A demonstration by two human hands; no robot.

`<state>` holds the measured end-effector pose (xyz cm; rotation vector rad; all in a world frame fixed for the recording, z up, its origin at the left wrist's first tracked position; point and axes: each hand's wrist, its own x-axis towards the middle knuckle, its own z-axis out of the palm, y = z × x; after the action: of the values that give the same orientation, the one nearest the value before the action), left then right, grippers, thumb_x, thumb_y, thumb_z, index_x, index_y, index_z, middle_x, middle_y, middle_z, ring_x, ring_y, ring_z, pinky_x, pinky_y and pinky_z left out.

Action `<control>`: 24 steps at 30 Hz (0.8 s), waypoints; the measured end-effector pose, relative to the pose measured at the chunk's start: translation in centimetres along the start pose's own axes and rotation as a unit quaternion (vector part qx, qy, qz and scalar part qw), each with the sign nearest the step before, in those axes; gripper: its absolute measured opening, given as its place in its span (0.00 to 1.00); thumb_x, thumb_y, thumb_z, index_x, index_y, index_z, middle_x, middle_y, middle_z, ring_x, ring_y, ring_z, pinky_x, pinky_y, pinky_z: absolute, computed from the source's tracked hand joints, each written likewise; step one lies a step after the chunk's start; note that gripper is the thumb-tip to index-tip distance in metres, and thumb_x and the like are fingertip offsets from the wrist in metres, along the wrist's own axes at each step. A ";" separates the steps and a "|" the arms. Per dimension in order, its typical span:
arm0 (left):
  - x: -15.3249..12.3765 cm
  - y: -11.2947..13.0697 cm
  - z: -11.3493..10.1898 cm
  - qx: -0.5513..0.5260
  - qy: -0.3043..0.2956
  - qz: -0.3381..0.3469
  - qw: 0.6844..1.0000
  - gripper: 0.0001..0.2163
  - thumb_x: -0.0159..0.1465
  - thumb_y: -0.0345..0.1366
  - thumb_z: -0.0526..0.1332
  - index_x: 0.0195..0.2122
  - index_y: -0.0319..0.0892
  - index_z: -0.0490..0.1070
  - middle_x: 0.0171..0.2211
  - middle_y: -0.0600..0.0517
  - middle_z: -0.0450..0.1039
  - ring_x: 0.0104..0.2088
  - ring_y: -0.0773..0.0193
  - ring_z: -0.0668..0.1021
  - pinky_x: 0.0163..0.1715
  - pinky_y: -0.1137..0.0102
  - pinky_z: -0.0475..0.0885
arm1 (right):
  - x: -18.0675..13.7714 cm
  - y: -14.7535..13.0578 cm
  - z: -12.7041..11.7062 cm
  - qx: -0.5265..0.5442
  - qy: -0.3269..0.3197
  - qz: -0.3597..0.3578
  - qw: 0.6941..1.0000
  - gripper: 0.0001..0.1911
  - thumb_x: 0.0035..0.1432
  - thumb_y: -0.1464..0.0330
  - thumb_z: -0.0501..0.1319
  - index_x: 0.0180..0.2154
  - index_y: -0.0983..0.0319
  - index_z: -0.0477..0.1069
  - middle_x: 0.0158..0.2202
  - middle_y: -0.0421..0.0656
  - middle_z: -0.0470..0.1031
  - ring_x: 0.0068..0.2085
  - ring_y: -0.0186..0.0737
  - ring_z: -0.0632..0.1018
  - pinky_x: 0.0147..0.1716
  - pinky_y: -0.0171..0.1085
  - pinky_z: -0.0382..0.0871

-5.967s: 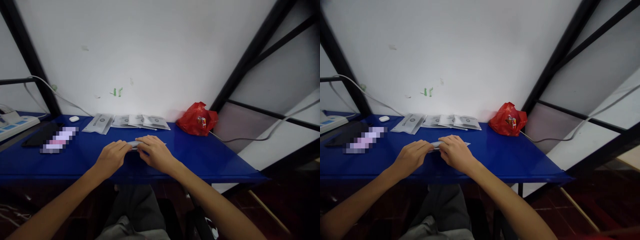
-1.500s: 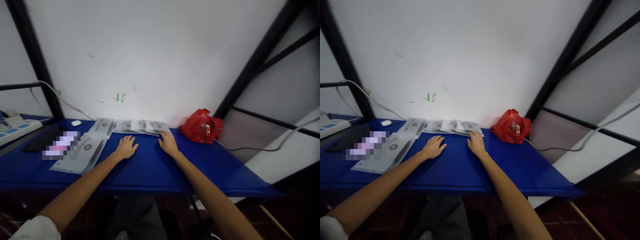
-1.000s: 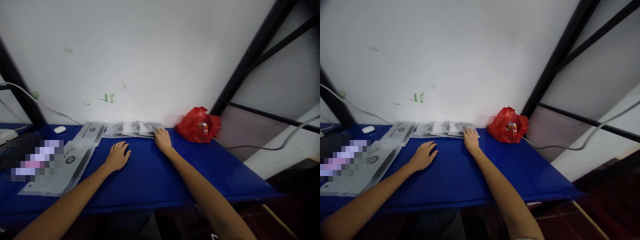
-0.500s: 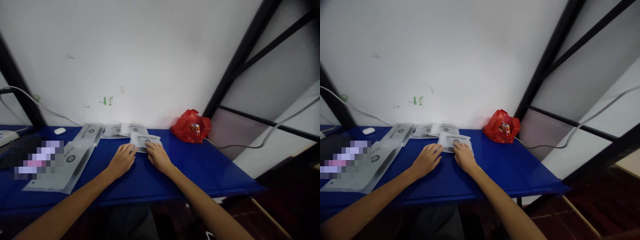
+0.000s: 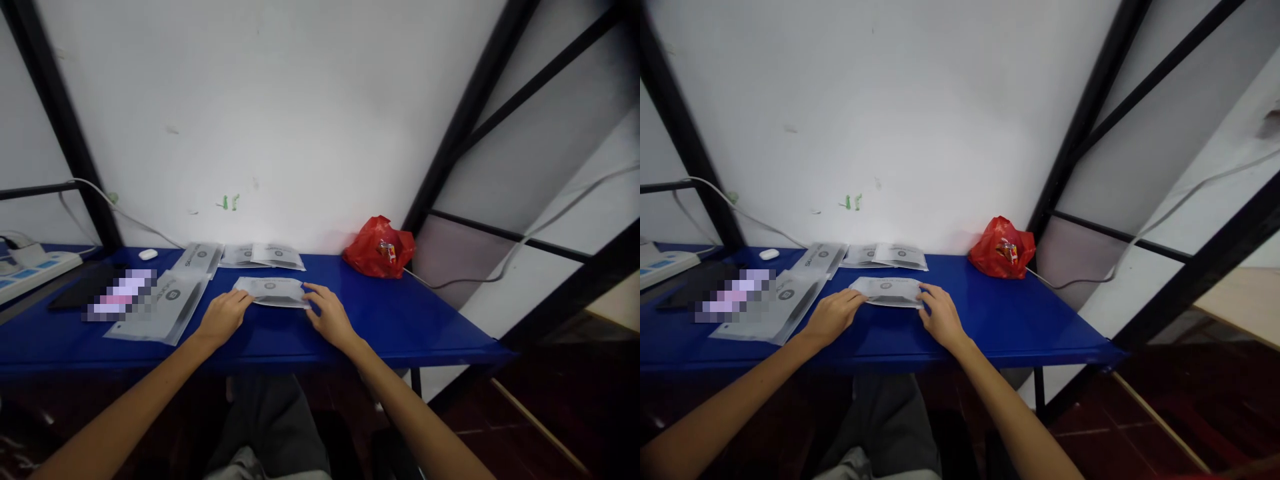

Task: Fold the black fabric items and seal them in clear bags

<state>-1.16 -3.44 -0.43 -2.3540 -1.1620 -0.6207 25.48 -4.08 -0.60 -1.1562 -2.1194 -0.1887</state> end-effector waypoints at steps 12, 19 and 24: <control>-1.1 -2.1 -1.0 -0.008 -0.024 -0.067 0.997 0.15 0.64 0.24 0.49 0.41 0.43 0.73 0.34 0.48 0.74 0.36 0.61 0.75 0.28 0.69 0.67 | 0.2 -1.5 0.3 0.049 0.043 -0.048 0.997 0.04 0.57 0.69 0.60 0.34 0.58 0.74 0.46 0.46 0.76 0.47 0.43 0.75 0.45 0.45 0.69; 0.1 0.6 -1.4 -0.018 -0.014 -0.041 0.999 0.11 0.66 0.29 0.51 0.45 0.42 0.70 0.39 0.48 0.74 0.40 0.59 0.75 0.38 0.66 0.68 | 0.2 -1.4 0.9 0.046 0.086 -0.045 0.994 0.07 0.60 0.69 0.59 0.34 0.58 0.76 0.44 0.46 0.77 0.45 0.42 0.76 0.44 0.44 0.70; 2.9 4.5 -0.9 -0.080 0.023 0.029 0.996 0.09 0.67 0.34 0.52 0.42 0.41 0.70 0.37 0.49 0.73 0.39 0.59 0.74 0.39 0.64 0.68 | 0.7 -1.3 1.0 0.042 0.092 -0.072 0.992 0.08 0.60 0.71 0.58 0.34 0.58 0.76 0.43 0.46 0.77 0.44 0.43 0.75 0.43 0.45 0.70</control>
<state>3.86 -4.61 1.06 -2.4824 -1.0546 -0.7703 23.68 -3.96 -0.66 -0.9025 -2.0267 -0.2605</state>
